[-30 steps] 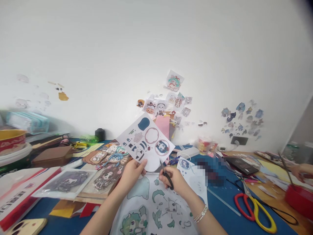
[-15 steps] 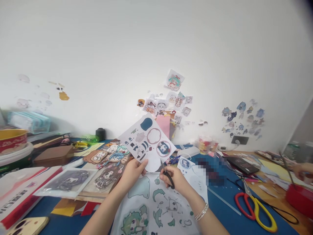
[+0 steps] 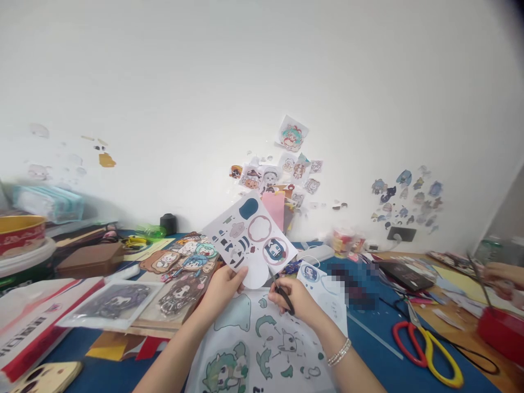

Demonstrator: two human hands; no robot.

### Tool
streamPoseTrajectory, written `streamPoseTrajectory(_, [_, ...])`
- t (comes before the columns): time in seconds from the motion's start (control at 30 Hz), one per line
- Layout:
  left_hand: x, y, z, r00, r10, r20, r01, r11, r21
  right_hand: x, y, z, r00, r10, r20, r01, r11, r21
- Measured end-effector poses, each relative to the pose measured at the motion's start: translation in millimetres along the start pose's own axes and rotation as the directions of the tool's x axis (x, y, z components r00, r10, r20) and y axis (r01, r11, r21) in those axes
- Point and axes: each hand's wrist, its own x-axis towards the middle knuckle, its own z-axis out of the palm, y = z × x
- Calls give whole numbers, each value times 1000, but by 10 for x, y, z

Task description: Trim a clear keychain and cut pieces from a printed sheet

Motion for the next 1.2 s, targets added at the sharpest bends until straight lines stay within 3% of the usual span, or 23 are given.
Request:
streamPoseTrajectory(0.5, [-5,-61,64,996,8,-86,-15,997,-77,6,13,9,1000,-24,4,24,1000,-9])
streamPoseTrajectory(0.73, [-47,24,32,996,9,-92,-18,996,-88,-3,-3,3,1000,-22,20,22,1000,-3])
streamPoseTrajectory(1.2, [-42,-8,27,997,26,-69,-32,996,-79,-19,-22,1,999,-24,44,24,1000,4])
